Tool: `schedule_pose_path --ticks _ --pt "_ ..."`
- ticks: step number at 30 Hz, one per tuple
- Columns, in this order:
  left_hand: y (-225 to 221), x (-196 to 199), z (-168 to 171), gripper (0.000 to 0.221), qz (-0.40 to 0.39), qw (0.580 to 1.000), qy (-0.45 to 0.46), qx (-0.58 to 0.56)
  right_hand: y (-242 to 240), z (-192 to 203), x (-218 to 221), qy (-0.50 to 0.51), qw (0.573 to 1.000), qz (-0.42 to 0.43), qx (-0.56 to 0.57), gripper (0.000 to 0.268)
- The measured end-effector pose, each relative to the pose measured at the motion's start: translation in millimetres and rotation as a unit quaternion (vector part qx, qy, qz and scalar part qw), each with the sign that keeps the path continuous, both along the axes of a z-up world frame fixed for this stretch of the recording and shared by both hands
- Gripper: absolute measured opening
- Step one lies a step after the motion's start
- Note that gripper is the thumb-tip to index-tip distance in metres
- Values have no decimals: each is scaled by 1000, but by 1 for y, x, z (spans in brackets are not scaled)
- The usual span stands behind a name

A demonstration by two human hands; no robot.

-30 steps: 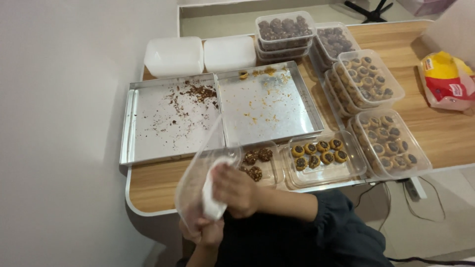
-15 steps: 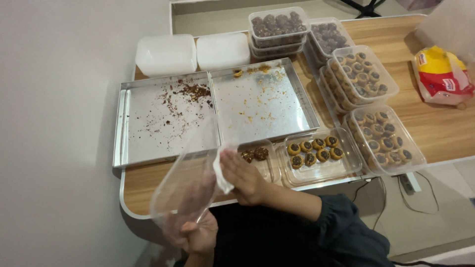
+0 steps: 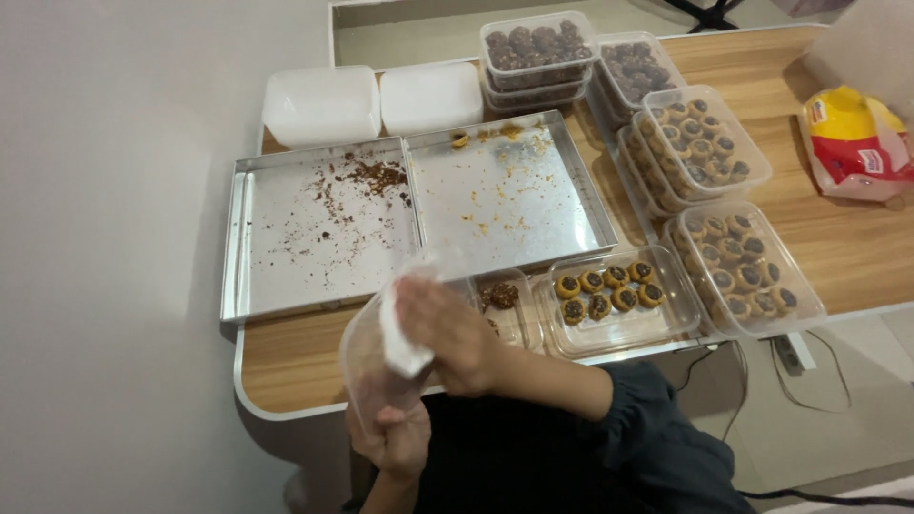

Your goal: Cleaning plastic food containers with a cloth and arranging small chocolate-like food items on metal trays.

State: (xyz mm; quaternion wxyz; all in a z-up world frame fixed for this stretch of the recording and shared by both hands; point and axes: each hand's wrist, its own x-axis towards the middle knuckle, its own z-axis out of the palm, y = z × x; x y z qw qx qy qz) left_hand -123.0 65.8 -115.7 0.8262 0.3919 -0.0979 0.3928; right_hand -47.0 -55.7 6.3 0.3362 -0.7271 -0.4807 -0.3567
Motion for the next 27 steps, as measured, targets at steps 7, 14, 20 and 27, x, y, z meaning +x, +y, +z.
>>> schedule_pose_path --ticks 7,14,20,27 --pt "6 9 80 39 -27 996 -66 -59 -17 12 -14 153 987 -5 51 48" --pt "17 9 94 51 -81 988 -85 -98 -21 -26 -22 -29 994 -60 -81 50" --pt "16 -2 145 68 -196 949 -101 -227 -39 -8 1 -365 917 -75 -142 21" --pt "12 8 132 78 -132 985 -101 -49 -40 -3 4 -257 964 -71 -3 18"
